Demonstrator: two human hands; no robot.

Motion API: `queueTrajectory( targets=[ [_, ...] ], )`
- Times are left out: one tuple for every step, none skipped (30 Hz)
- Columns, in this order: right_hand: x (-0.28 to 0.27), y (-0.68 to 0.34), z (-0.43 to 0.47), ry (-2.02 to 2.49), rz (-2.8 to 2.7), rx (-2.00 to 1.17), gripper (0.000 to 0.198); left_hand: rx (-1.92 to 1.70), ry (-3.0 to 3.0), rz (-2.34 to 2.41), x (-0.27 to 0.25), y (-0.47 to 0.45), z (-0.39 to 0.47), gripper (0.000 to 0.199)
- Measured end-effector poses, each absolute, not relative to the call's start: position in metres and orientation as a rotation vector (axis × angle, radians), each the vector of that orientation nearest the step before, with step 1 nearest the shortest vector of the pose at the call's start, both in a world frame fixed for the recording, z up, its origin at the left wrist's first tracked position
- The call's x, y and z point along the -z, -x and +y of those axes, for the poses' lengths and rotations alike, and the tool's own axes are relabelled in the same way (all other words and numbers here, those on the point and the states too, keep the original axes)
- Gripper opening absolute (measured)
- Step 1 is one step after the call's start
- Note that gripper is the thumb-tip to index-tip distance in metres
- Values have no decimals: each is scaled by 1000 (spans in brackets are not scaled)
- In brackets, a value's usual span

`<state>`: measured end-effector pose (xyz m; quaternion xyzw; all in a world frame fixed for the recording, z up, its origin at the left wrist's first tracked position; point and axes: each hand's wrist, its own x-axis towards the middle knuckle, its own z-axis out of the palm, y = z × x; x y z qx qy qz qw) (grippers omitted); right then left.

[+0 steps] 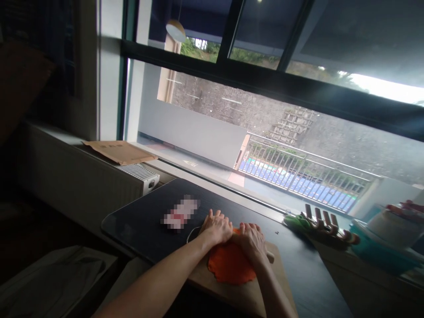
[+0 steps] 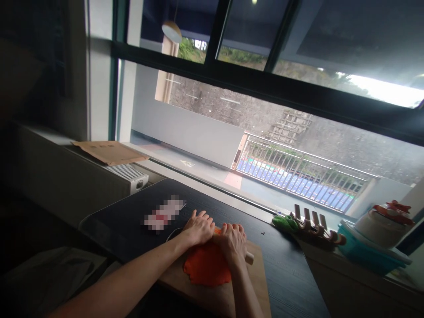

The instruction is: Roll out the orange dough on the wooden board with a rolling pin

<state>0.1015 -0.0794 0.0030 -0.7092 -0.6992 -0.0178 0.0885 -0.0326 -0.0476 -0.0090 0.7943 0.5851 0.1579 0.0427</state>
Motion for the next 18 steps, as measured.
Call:
queueTrajectory(
  targets=[
    [-3,-98,-87,2109,-2080,94,41,-518,-2450,1775,10,35,-54,45],
    [-3,-96,-93,2111,-2081,131,40,-552,-2466,1759,12,38,-59,46],
    [-3,-94,-98,2115,-2087,160,39,-579,-2478,1745,13,40,-64,47],
    [-3,-93,-102,2120,-2094,179,39,-600,-2487,1737,13,41,-67,48],
    [-4,-93,-103,2128,-2105,187,38,-611,-2493,1737,13,42,-68,47],
    [-4,-93,-103,2133,-2124,186,37,-611,-2497,1744,12,42,-68,47],
    [-5,-94,-102,2130,-2151,181,36,-594,-2497,1758,11,42,-67,46],
    [-5,-96,-99,2119,-2189,178,35,-567,-2490,1777,9,40,-65,46],
    [-6,-98,-95,2099,-2237,177,34,-541,-2479,1796,8,39,-62,45],
    [-7,-100,-90,2077,-2288,174,33,-521,-2467,1816,6,37,-58,44],
    [-8,-102,-86,2059,-2334,167,33,-514,-2456,1834,5,34,-55,43],
    [-9,-104,-80,2052,-2360,153,33,-520,-2450,1848,3,33,-52,43],
    [-9,-105,-75,2060,-2355,131,34,-538,-2450,1856,2,31,-49,42],
    [-9,-105,-70,2079,-2321,99,37,-562,-2457,1859,2,30,-47,42],
    [-9,-106,-66,2101,-2272,61,41,-586,-2469,1857,2,29,-45,42],
    [-9,-106,-61,2119,-2220,27,46,-611,-2482,1852,2,28,-43,42],
    [-8,-106,-57,2128,-2178,2,50,-633,-2495,1845,2,27,-41,44],
    [-7,-107,-53,2137,-2147,-15,53,-645,-2505,1839,3,27,-40,45]
  ],
)
